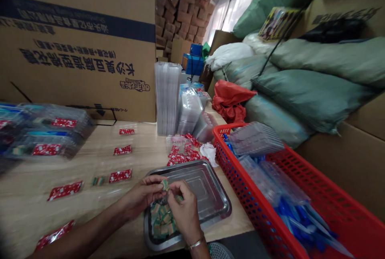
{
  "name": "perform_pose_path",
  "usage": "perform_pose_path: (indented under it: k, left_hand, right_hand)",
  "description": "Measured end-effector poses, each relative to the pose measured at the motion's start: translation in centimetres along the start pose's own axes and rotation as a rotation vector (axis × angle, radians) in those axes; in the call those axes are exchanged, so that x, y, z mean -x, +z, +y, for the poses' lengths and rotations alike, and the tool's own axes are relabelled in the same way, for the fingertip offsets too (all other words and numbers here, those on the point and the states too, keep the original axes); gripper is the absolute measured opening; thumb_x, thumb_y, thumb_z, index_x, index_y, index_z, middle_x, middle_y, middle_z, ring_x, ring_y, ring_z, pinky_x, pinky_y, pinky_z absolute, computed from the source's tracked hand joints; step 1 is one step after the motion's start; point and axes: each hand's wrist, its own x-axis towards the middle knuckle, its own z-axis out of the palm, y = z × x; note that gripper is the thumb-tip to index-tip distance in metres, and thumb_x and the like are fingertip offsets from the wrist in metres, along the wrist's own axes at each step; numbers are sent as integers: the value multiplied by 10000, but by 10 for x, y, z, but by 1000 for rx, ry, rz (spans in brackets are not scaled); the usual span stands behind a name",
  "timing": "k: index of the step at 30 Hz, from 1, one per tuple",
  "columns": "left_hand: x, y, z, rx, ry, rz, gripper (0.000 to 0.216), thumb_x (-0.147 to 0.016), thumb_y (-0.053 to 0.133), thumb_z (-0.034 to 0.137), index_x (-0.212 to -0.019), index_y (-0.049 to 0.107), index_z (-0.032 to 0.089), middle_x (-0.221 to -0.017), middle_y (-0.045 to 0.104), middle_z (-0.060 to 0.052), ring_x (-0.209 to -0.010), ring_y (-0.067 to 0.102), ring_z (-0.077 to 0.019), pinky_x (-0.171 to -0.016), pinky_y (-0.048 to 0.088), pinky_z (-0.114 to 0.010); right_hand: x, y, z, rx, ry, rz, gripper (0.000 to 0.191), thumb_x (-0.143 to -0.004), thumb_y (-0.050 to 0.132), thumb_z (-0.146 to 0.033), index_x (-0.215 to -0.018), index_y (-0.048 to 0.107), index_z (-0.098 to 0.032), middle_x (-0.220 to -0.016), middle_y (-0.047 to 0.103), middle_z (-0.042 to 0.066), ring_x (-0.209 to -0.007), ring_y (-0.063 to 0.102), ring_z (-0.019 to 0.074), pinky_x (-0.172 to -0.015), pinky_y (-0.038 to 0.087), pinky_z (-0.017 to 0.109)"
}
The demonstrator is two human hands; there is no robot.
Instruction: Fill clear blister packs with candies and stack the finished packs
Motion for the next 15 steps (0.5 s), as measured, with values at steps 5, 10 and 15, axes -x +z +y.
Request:
perform_pose_path:
  k: [5,10,15]
  left_hand:
    - [-1,-4,0,-6,-32,37,357,-413,883,236,-711,717,130,-664,682,-16,-547,592,-79,-602,473,-192]
    - [-1,-7,0,-254,92,92,276,-476,833,258,-693,716,134,-599,658,0,-512,544,-79,-550,428,-195]
    - [-2,-8,0,-484,230,-11,226,-525,794,272,-696,722,142,-643,693,-16,-581,572,-123,-593,430,-227]
  right_hand:
    - [1,0,1,41,-79,149,73,-782,519,-198,-739,578,-193,-687,563,1,-659,541,139,-618,441,232]
    - [-3,-10,6,-209,183,68,176,-754,595,-346,-746,606,-171,-679,600,17,-626,547,149,-564,447,234]
    - [-4,0,5,-202,216,-111,167,-745,603,-335,-744,619,-169,-651,595,9,-604,535,141,-545,431,228]
